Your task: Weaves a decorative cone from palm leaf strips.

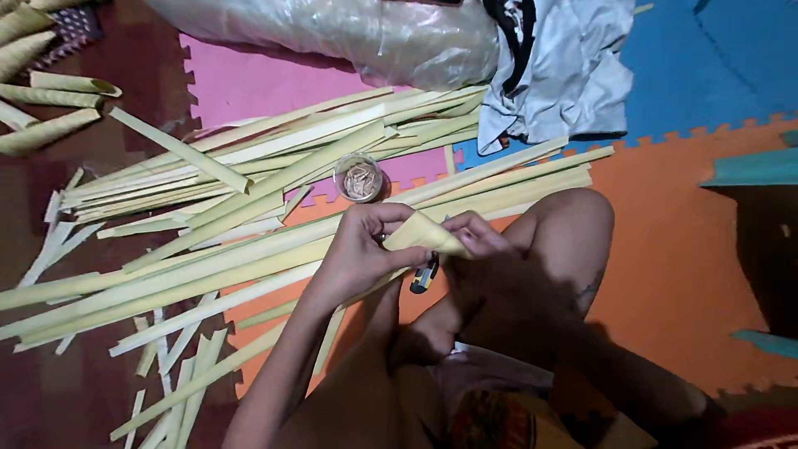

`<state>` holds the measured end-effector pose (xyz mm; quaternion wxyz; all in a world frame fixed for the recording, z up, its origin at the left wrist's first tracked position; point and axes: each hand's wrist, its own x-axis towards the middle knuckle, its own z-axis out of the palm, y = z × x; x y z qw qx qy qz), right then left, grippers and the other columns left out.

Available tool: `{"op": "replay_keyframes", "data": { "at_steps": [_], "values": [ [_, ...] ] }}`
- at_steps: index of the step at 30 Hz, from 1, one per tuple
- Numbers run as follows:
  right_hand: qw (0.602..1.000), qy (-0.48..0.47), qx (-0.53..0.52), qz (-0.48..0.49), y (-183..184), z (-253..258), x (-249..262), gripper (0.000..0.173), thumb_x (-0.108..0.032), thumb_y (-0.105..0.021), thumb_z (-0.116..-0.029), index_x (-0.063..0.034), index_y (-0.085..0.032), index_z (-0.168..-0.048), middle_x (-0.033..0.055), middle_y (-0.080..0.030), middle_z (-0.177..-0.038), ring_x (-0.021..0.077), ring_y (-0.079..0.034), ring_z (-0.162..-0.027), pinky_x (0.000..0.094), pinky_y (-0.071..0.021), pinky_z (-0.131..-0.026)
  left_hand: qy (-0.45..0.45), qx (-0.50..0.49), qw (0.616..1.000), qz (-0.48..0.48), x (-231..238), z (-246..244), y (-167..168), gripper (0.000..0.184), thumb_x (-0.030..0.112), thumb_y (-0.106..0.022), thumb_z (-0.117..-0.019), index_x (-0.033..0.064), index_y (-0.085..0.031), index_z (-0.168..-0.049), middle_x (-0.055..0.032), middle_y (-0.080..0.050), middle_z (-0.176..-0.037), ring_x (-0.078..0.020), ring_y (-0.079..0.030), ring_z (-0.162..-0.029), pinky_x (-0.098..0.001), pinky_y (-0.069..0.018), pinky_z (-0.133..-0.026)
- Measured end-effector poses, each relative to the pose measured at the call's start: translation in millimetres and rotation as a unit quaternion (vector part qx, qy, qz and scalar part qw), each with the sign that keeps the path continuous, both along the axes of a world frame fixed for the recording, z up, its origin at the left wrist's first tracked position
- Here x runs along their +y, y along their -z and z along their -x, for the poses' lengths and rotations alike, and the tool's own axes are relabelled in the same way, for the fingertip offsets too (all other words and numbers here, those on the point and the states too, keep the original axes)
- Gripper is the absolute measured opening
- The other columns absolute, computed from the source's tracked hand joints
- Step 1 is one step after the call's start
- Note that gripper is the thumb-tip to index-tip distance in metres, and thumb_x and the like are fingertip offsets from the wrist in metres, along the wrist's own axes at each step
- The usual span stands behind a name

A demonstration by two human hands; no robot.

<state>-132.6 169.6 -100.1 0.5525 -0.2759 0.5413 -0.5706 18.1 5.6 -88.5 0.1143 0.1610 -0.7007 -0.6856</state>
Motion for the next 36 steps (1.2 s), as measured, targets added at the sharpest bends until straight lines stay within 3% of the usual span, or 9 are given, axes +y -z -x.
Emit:
{"op": "replay_keyframes", "data": {
  "at_steps": [2,6,11,15,20,24,29,33,36],
  "values": [
    [0.991,0.007,0.130,0.033,-1.3,-1.5,4.2,0.022,-0.017,-0.053,-0.1036,-0.0081,-0.063,-0.121,-0.0031,-0.065,-0.092,0.0014,-0.061,-0.073,0.0179,-0.0549,-0.065,-0.004,0.008,1.000,-0.005,-1.1,-3.9,-2.1,0.028,-0.004,-0.079,-0.0779,0.0035,-0.072,-0.103,-0.0018,-0.076,-0.083,-0.0081,-0.072,-0.067,-0.0217,-0.0617,-0.060],
    [0.950,-0.036,-0.304,-0.065,-8.4,2.9,-3.5,0.034,-0.032,-0.033,-0.1110,-0.0183,-0.064,-0.108,-0.0087,-0.056,-0.068,-0.0071,-0.047,-0.049,0.0067,-0.0409,-0.047,0.000,0.020,1.000,-0.006,-1.6,-7.4,-1.4,0.028,-0.006,-0.079,-0.0767,0.0023,-0.072,-0.102,-0.0023,-0.076,-0.082,-0.0088,-0.073,-0.068,-0.0228,-0.0626,-0.061],
    [0.959,0.008,0.265,0.098,4.3,-2.7,5.3,0.040,-0.020,-0.057,-0.1011,-0.0055,-0.062,-0.138,-0.0003,-0.063,-0.104,-0.0004,-0.059,-0.081,0.0154,-0.0533,-0.068,-0.003,0.033,0.999,-0.004,-4.2,-13.2,0.7,0.028,-0.005,-0.079,-0.0768,0.0048,-0.071,-0.102,0.0002,-0.076,-0.081,-0.0064,-0.072,-0.068,-0.0213,-0.0618,-0.060],
    [0.980,-0.006,-0.184,-0.082,-8.9,-1.4,-0.1,0.038,-0.024,-0.030,-0.1100,-0.0127,-0.065,-0.106,-0.0055,-0.062,-0.068,-0.0056,-0.048,-0.048,0.0088,-0.0413,-0.045,-0.008,0.025,0.999,0.028,-4.2,-15.2,-1.4,0.019,0.002,-0.081,-0.0788,0.0059,-0.072,-0.095,0.0017,-0.074,-0.078,-0.0049,-0.071,-0.065,-0.0199,-0.0602,-0.057],
    [0.937,-0.005,0.334,0.106,1.1,-3.8,11.7,0.042,-0.018,-0.058,-0.1002,-0.0049,-0.060,-0.140,0.0031,-0.065,-0.112,0.0020,-0.062,-0.092,0.0177,-0.0545,-0.077,-0.019,0.025,0.999,0.033,-6.1,-18.7,-2.2,0.017,0.004,-0.080,-0.0794,0.0072,-0.072,-0.094,0.0027,-0.074,-0.076,-0.0036,-0.070,-0.063,-0.0185,-0.0591,-0.056],
    [0.981,-0.027,-0.170,-0.089,-11.9,-2.8,6.9,0.039,-0.024,-0.029,-0.1100,-0.0121,-0.064,-0.099,-0.0064,-0.063,-0.069,-0.0067,-0.049,-0.050,0.0080,-0.0419,-0.047,-0.005,0.019,0.999,0.031,-10.5,-24.4,-1.9,0.016,0.006,-0.081,-0.0807,0.0074,-0.073,-0.094,0.0028,-0.074,-0.075,-0.0029,-0.069,-0.062,-0.0177,-0.0582,-0.055],
    [0.940,-0.014,0.319,0.123,2.2,-5.3,14.1,0.042,-0.015,-0.061,-0.0986,-0.0020,-0.061,-0.138,0.0049,-0.064,-0.114,0.0012,-0.061,-0.090,0.0151,-0.0538,-0.076,-0.015,0.018,0.999,0.025,-14.1,-29.6,-2.4,0.018,0.002,-0.080,-0.0804,0.0082,-0.072,-0.095,0.0030,-0.074,-0.077,-0.0034,-0.070,-0.064,-0.0182,-0.0596,-0.057],
    [0.994,-0.045,-0.059,-0.075,-9.7,2.2,8.8,0.036,-0.019,-0.030,-0.1088,-0.0124,-0.066,-0.114,-0.0081,-0.067,-0.075,-0.0079,-0.053,-0.054,0.0079,-0.0440,-0.050,-0.011,0.006,1.000,0.023,-15.3,-32.5,-3.7,0.019,0.002,-0.079,-0.0808,0.0088,-0.073,-0.097,0.0031,-0.075,-0.078,-0.0036,-0.070,-0.064,-0.0183,-0.0596,-0.057],
    [0.981,-0.010,0.189,0.050,-0.3,-1.3,15.5,0.033,-0.012,-0.054,-0.1025,-0.0071,-0.065,-0.133,-0.0049,-0.068,-0.101,-0.0053,-0.061,-0.081,0.0116,-0.0521,-0.071,-0.031,0.009,0.999,0.022,-15.3,-28.9,-2.0,0.021,0.000,-0.079,-0.0784,0.0088,-0.073,-0.096,0.0033,-0.075,-0.078,-0.0046,-0.071,-0.065,-0.0199,-0.0610,-0.059]
  ]
}}
